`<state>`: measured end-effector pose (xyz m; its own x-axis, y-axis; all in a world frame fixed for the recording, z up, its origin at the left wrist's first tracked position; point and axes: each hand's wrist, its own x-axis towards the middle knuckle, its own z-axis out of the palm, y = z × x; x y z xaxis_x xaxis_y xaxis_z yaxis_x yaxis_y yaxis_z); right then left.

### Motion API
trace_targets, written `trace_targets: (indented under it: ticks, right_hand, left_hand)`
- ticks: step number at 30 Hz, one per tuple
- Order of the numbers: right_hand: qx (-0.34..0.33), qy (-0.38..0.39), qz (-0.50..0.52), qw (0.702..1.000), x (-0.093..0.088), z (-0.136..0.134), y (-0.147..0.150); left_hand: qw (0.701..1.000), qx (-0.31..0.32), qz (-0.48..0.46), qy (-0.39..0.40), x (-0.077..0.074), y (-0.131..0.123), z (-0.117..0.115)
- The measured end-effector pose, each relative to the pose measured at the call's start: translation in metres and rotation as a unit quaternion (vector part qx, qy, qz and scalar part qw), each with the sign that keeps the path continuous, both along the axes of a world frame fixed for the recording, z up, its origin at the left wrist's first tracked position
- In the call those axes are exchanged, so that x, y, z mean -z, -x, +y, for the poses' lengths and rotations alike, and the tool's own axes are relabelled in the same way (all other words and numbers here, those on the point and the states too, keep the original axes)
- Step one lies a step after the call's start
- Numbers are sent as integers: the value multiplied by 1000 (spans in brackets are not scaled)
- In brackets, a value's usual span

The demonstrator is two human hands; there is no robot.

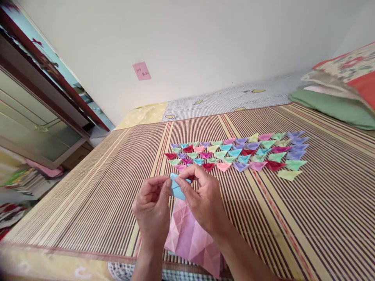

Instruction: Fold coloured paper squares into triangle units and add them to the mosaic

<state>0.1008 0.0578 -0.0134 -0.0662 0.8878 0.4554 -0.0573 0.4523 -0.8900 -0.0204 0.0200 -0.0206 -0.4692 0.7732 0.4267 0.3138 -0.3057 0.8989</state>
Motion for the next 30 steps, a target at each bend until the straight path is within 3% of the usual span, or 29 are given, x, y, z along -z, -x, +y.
trace_targets:
  ticks: [9, 12, 18, 24, 30]
  right_hand:
    - [-68, 78, 8, 995, -4, 3, -4]
    - [-68, 73, 7, 995, -6, 2, -5]
    - [-68, 103, 56, 991, -7, 1, -5]
    - [-79, 80, 22, 993, -6, 2, -2]
    - [-124, 114, 31, 985, -3, 6, -4]
  left_hand:
    - [999, 37, 6, -20, -4, -1, 0]
    - [996, 76, -35, -7, -4, 0, 1]
    - [970, 195, -112, 90, 0, 7, 7]
    - [960, 212, -147, 110, 0, 6, 8]
    - [936, 173, -296, 79, -1, 11, 11]
